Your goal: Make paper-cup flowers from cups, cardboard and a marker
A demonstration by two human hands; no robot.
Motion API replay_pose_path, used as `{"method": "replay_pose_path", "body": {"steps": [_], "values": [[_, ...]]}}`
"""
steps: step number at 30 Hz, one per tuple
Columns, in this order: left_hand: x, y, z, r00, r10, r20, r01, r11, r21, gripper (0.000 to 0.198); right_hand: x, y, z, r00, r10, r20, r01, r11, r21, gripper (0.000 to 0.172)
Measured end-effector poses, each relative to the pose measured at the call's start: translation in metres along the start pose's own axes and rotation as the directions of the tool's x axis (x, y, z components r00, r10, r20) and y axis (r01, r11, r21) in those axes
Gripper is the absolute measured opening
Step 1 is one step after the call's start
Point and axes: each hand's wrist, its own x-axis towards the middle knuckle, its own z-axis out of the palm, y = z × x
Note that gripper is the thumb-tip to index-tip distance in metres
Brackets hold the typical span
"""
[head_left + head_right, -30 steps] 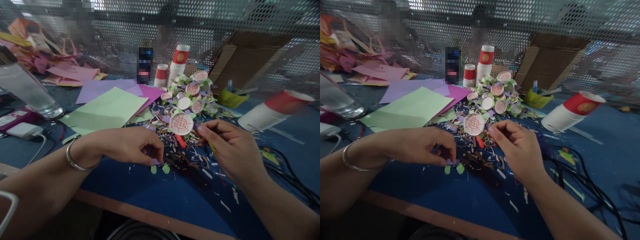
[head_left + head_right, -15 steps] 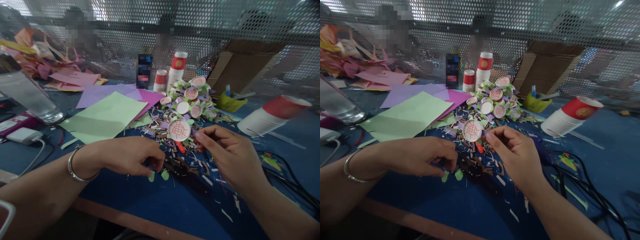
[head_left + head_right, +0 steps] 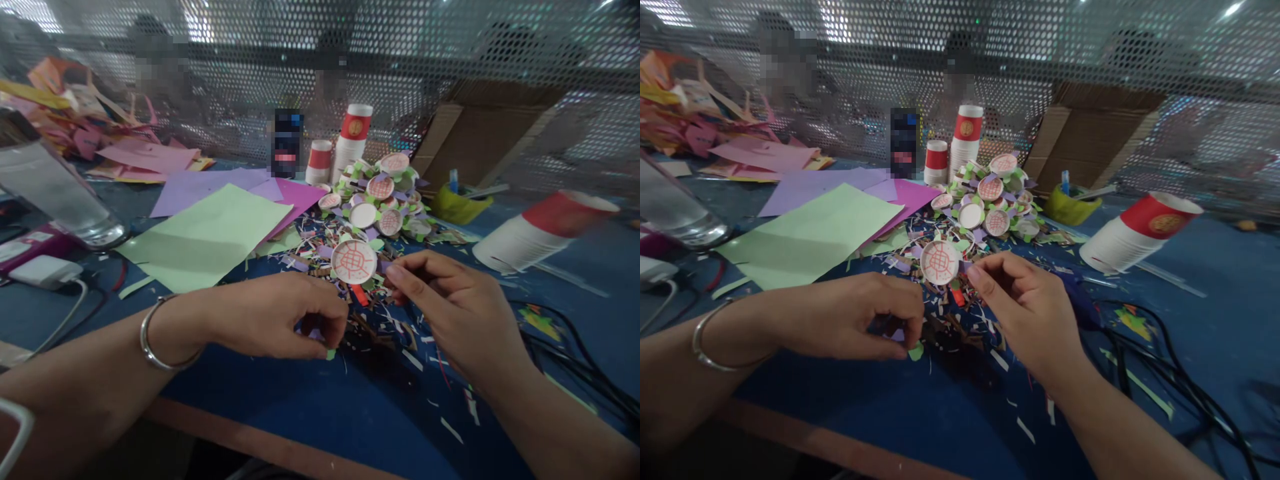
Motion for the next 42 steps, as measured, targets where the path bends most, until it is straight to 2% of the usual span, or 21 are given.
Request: {"method": "replay_pose_path", "body": {"steps": [2, 5, 10, 12, 15, 17, 21, 24, 27, 29, 33, 37, 39, 42], "values": [[0.004, -0.002, 0.009, 0.996, 0.054, -0.066, -0.048, 0.995, 0.085, 0.016, 0.000, 0.000, 0.000, 1.000, -0.003, 0.005, 0.003, 1.000, -0.002, 0.019], [0.006, -0.005, 0.017, 0.997, 0.066, -0.038, -0.058, 0.983, 0.172, 0.017, 0.000, 0.000, 0.000, 1.000, 0.001, 0.003, -0.001, 1.000, 0.001, 0.019], [0.000, -0.002, 0.010, 0.998, 0.022, -0.052, -0.011, 0.978, 0.207, 0.020, -0.001, -0.001, 0.000, 1.000, 0.017, 0.006, -0.017, 1.000, -0.005, 0.020], [-0.001, 0.001, 0.007, 0.997, -0.017, -0.078, 0.033, 0.978, 0.207, 0.020, -0.001, -0.002, 0.000, 1.000, 0.017, 0.004, -0.017, 1.000, 0.001, 0.020], [-0.001, 0.006, 0.008, 0.984, -0.135, -0.120, 0.159, 0.964, 0.212, 0.004, -0.001, -0.002, 0.000, 1.000, 0.021, 0.007, -0.021, 1.000, 0.013, 0.020], [0.000, 0.009, 0.012, 0.971, -0.214, -0.109, 0.233, 0.947, 0.222, 0.010, -0.001, -0.001, -0.001, 1.000, 0.030, 0.007, -0.030, 1.000, 0.010, 0.020], [0.002, 0.010, 0.016, 0.968, -0.239, -0.075, 0.250, 0.939, 0.235, 0.005, -0.001, -0.001, -0.001, 0.999, 0.031, 0.005, -0.031, 1.000, -0.002, 0.020], [0.001, 0.005, 0.008, 0.957, -0.243, -0.155, 0.274, 0.936, 0.222, 0.007, -0.001, -0.002, -0.001, 1.000, 0.031, 0.004, -0.031, 0.999, -0.018, 0.021], [-0.001, -0.007, -0.007, 0.912, -0.317, -0.261, 0.378, 0.897, 0.232, 0.012, -0.001, -0.001, 0.000, 0.999, 0.037, 0.001, -0.037, 0.999, -0.025, 0.022], [-0.002, -0.016, -0.016, 0.889, -0.381, -0.256, 0.439, 0.867, 0.236, 0.012, -0.002, 0.000, 0.000, 0.999, 0.041, -0.001, -0.041, 0.999, -0.017, 0.022], [-0.005, -0.026, -0.025, 0.865, -0.432, -0.255, 0.492, 0.830, 0.265, 0.016, -0.003, 0.002, -0.001, 0.999, 0.037, -0.004, -0.037, 0.999, -0.020, 0.024], [-0.004, -0.016, -0.016, 0.849, -0.352, -0.394, 0.468, 0.847, 0.250, 0.017, -0.002, 0.001, -0.002, 0.999, 0.042, -0.022, -0.042, 0.999, -0.011, 0.022], [-0.001, -0.004, -0.003, 0.866, -0.264, -0.424, 0.392, 0.886, 0.249, 0.014, -0.002, 0.001, -0.002, 0.999, 0.038, -0.022, -0.038, 0.999, 0.002, 0.022], [0.003, 0.015, 0.023, 0.961, -0.140, -0.237, 0.207, 0.936, 0.286, 0.014, -0.001, 0.002, -0.002, 0.999, 0.030, -0.029, -0.029, 0.999, 0.024, 0.021]]}}
